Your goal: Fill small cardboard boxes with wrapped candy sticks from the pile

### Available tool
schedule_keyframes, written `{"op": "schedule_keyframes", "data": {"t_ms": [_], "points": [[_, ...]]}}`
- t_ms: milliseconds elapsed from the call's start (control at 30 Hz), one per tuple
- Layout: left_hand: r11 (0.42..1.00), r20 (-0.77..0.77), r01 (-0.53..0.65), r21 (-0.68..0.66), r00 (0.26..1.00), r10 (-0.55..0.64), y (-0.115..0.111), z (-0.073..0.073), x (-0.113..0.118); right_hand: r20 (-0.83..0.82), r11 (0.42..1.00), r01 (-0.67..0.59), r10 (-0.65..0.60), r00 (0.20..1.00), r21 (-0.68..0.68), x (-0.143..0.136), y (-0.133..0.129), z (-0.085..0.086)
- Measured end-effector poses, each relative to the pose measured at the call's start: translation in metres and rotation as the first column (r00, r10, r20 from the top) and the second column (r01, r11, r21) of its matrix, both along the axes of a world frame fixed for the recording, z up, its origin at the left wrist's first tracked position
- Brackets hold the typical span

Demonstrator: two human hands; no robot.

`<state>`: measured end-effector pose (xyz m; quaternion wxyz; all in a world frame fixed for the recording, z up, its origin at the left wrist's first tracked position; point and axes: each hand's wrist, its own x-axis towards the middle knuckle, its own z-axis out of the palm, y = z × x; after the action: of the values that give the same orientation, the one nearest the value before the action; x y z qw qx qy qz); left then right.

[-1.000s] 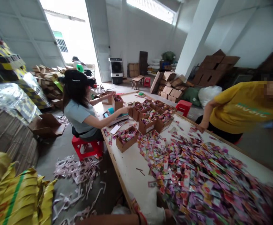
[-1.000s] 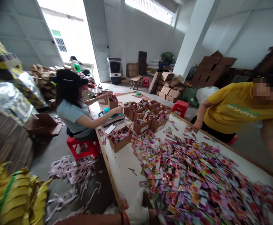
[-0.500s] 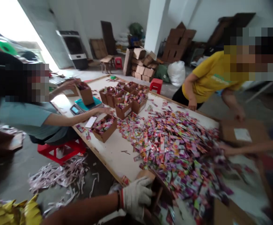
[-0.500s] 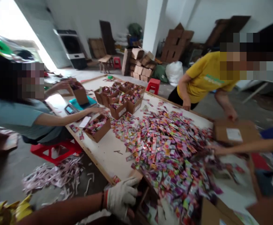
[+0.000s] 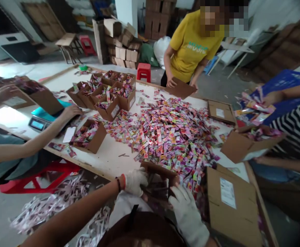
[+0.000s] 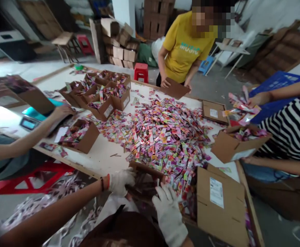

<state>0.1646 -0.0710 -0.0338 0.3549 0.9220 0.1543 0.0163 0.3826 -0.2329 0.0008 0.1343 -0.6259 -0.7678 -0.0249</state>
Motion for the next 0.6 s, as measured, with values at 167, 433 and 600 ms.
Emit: {"op": "schedule_keyframes", "data": {"t_ms": [167, 433, 600], "points": [[0.994, 0.024, 0.019, -0.110, 1.000, -0.016, -0.003, 0.000, 0.000, -0.312, 0.986, 0.153, -0.167, 0.935, -0.069, 0.001, -0.017, -0.025], [0.853, 0.090, -0.493, 0.173, 0.870, 0.484, -0.021, 0.004, 0.034, -0.398, 0.897, 0.392, -0.442, 0.803, -0.204, -0.001, 0.032, -0.054], [0.867, 0.044, -0.269, 0.420, 0.960, 0.276, -0.023, 0.012, 0.042, -0.250, 0.727, 0.677, -0.682, 0.688, -0.119, 0.006, 0.009, -0.063]]}}
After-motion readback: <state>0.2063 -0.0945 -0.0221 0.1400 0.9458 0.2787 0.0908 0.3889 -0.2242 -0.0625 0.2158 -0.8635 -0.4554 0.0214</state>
